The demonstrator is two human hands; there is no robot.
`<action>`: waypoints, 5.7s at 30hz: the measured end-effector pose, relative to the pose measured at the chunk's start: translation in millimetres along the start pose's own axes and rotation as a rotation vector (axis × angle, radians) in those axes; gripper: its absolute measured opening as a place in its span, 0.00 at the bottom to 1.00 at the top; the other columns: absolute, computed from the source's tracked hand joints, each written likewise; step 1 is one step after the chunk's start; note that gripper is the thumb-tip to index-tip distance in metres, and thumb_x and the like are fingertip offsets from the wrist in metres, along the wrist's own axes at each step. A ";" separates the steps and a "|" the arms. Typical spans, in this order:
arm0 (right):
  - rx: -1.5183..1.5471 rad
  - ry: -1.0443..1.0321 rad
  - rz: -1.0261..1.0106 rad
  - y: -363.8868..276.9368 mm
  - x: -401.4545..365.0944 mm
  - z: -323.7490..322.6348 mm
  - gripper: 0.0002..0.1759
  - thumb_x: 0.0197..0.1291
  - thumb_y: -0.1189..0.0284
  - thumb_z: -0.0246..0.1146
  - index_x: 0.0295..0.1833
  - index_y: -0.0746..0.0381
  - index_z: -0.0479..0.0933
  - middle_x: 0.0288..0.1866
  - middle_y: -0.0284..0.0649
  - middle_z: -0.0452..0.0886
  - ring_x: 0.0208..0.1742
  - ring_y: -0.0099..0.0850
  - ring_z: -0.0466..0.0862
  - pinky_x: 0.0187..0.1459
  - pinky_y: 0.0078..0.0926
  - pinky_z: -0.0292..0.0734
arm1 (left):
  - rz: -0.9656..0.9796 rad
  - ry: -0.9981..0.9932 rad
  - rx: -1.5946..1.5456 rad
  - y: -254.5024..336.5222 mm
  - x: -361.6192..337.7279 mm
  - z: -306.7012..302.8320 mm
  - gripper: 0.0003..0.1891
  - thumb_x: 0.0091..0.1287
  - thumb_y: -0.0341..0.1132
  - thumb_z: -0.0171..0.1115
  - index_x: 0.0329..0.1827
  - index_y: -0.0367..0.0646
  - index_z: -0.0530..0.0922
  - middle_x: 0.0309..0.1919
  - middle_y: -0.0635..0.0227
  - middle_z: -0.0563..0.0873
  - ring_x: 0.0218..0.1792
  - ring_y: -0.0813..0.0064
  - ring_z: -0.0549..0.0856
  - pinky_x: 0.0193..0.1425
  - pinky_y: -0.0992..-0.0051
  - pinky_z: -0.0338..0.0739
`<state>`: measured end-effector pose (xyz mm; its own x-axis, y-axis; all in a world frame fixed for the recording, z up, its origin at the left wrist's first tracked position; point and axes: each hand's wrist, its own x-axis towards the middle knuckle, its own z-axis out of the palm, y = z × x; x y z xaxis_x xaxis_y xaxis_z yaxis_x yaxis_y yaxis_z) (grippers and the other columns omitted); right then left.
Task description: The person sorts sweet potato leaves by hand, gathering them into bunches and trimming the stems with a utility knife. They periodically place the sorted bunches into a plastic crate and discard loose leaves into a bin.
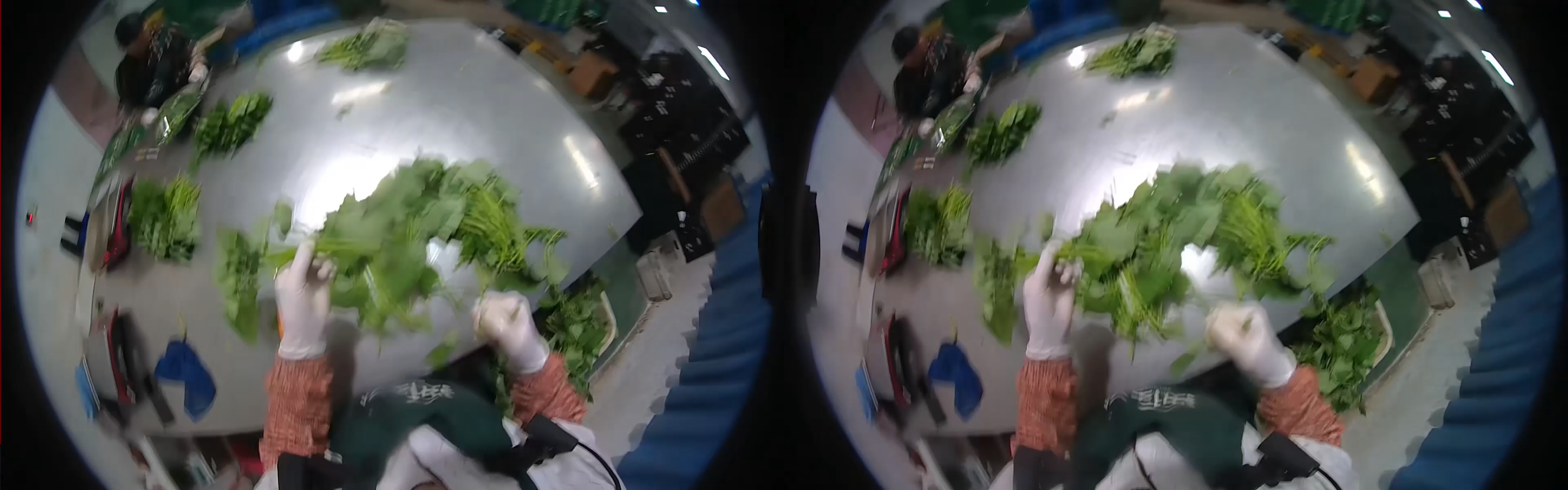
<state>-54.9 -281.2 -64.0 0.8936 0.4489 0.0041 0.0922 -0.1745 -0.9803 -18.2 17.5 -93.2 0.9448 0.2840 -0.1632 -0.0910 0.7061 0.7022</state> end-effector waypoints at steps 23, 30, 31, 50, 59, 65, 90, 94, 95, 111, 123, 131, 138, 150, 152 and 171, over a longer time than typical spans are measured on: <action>-0.168 -0.132 -0.138 44.0 44.3 97.1 0.12 0.65 0.66 0.60 0.47 0.62 0.78 0.29 0.49 0.81 0.30 0.46 0.83 0.33 0.38 0.77 | -0.258 -0.233 0.202 -40.2 -37.4 -7.1 0.20 0.76 0.41 0.51 0.64 0.37 0.70 0.39 0.65 0.82 0.44 0.70 0.81 0.57 0.64 0.77; -0.877 0.853 -0.020 79.5 70.3 -48.5 0.08 0.60 0.70 0.65 0.43 0.63 0.81 0.38 0.44 0.83 0.38 0.40 0.84 0.41 0.32 0.78 | -0.245 -0.170 0.090 -17.5 -23.9 -13.6 0.16 0.80 0.37 0.44 0.59 0.37 0.72 0.16 0.78 0.64 0.12 0.89 0.57 0.16 0.84 0.55; -0.936 0.846 0.118 91.5 71.2 -67.1 0.10 0.59 0.67 0.66 0.41 0.62 0.82 0.38 0.44 0.83 0.40 0.40 0.84 0.42 0.34 0.78 | -0.260 -0.165 0.110 -21.1 -25.5 -11.4 0.16 0.80 0.38 0.44 0.59 0.36 0.73 0.15 0.78 0.64 0.12 0.89 0.57 0.16 0.84 0.55; -0.726 0.480 -0.462 41.3 53.1 54.4 0.11 0.47 0.80 0.67 0.38 0.60 0.80 0.26 0.39 0.79 0.26 0.38 0.80 0.28 0.31 0.75 | -0.370 -0.069 0.410 -63.7 -47.0 55.1 0.10 0.72 0.35 0.60 0.48 0.40 0.81 0.20 0.82 0.70 0.18 0.91 0.62 0.22 0.85 0.52; -0.305 0.355 -0.041 46.9 42.7 63.0 0.06 0.54 0.71 0.63 0.38 0.60 0.79 0.23 0.46 0.80 0.26 0.43 0.83 0.28 0.35 0.76 | -0.316 -0.032 0.377 -71.1 -59.5 43.2 0.05 0.70 0.31 0.61 0.41 0.40 0.83 0.19 0.80 0.72 0.18 0.90 0.63 0.21 0.84 0.52; -0.402 0.358 -0.042 66.3 40.5 50.2 0.05 0.56 0.73 0.62 0.36 0.63 0.77 0.22 0.48 0.78 0.24 0.44 0.82 0.28 0.38 0.75 | -0.230 -0.017 0.436 -65.1 -62.6 42.8 0.06 0.71 0.34 0.58 0.43 0.43 0.82 0.22 0.82 0.71 0.23 0.89 0.65 0.26 0.84 0.57; -0.153 0.343 -0.169 36.2 43.6 63.2 0.06 0.62 0.75 0.61 0.41 0.66 0.76 0.30 0.47 0.83 0.28 0.39 0.86 0.31 0.32 0.80 | -0.324 -0.311 0.365 -71.7 -43.5 27.5 0.18 0.77 0.46 0.52 0.52 0.39 0.78 0.49 0.71 0.80 0.38 0.85 0.75 0.39 0.83 0.69; -0.087 0.499 -0.035 47.9 40.9 57.4 0.05 0.68 0.74 0.55 0.43 0.66 0.71 0.23 0.46 0.80 0.22 0.37 0.85 0.26 0.31 0.79 | -0.357 -0.280 0.369 -84.7 -52.8 43.7 0.18 0.77 0.46 0.52 0.53 0.39 0.79 0.48 0.70 0.81 0.36 0.84 0.75 0.41 0.80 0.71; -0.055 0.546 -0.017 49.9 40.9 55.9 0.04 0.69 0.74 0.54 0.42 0.65 0.70 0.20 0.45 0.79 0.20 0.37 0.83 0.24 0.31 0.78 | -0.361 -0.263 0.394 -83.1 -57.2 51.4 0.18 0.77 0.45 0.51 0.51 0.39 0.80 0.48 0.69 0.82 0.35 0.83 0.75 0.41 0.79 0.72; -1.030 0.747 0.184 156.6 58.6 -107.2 0.08 0.56 0.66 0.65 0.36 0.58 0.79 0.36 0.40 0.79 0.39 0.42 0.81 0.41 0.40 0.74 | -0.242 -0.144 0.037 -35.0 -30.2 24.1 0.13 0.77 0.40 0.50 0.56 0.43 0.76 0.35 0.71 0.80 0.18 0.86 0.62 0.19 0.84 0.55; 0.088 0.974 -0.133 69.9 43.0 -57.0 0.06 0.69 0.75 0.58 0.48 0.66 0.73 0.31 0.28 0.73 0.30 0.15 0.70 0.32 0.14 0.66 | -0.426 -0.196 -0.184 -45.2 -27.1 36.2 0.10 0.75 0.36 0.53 0.47 0.39 0.78 0.28 0.72 0.77 0.17 0.86 0.61 0.19 0.84 0.53; -0.192 0.814 -0.201 53.9 41.6 9.1 0.09 0.64 0.76 0.64 0.47 0.68 0.75 0.36 0.39 0.81 0.35 0.24 0.79 0.39 0.21 0.75 | -0.520 -0.224 -0.019 -60.3 -27.2 66.9 0.09 0.71 0.32 0.59 0.49 0.37 0.78 0.26 0.76 0.74 0.16 0.88 0.60 0.20 0.84 0.53; -0.819 0.446 -0.611 47.3 41.5 28.8 0.19 0.51 0.70 0.72 0.48 0.62 0.78 0.30 0.37 0.78 0.27 0.36 0.77 0.32 0.33 0.70 | -0.570 -0.127 0.077 -66.4 -36.3 57.5 0.07 0.69 0.32 0.63 0.46 0.41 0.79 0.23 0.76 0.74 0.17 0.88 0.65 0.21 0.85 0.56; 0.147 0.393 0.091 39.7 45.3 52.0 0.09 0.62 0.73 0.65 0.43 0.67 0.76 0.36 0.34 0.80 0.35 0.15 0.75 0.38 0.15 0.73 | -0.546 -0.135 0.121 -72.1 -35.4 40.4 0.03 0.69 0.33 0.60 0.39 0.45 0.76 0.21 0.78 0.70 0.17 0.86 0.65 0.21 0.83 0.55; 0.327 0.460 0.085 38.7 45.8 58.4 0.07 0.63 0.78 0.63 0.45 0.67 0.76 0.39 0.34 0.81 0.39 0.16 0.77 0.41 0.16 0.74 | -0.529 -0.143 0.107 -74.2 -34.5 35.8 0.03 0.69 0.32 0.61 0.39 0.46 0.75 0.21 0.78 0.70 0.17 0.86 0.64 0.21 0.82 0.54; -0.759 0.204 0.028 38.2 -12.8 8.3 0.28 0.50 0.61 0.73 0.54 0.64 0.76 0.47 0.45 0.81 0.42 0.44 0.84 0.41 0.34 0.80 | -0.297 0.043 -0.004 -44.5 -8.0 20.4 0.03 0.71 0.33 0.61 0.39 0.46 0.76 0.21 0.80 0.69 0.16 0.87 0.60 0.21 0.83 0.51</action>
<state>-66.5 -286.3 -103.2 0.9563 0.2782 0.0896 0.2775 -0.7677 -0.5776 -15.3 -29.5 -109.0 0.9160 0.0919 -0.3905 0.1860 0.7651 0.6165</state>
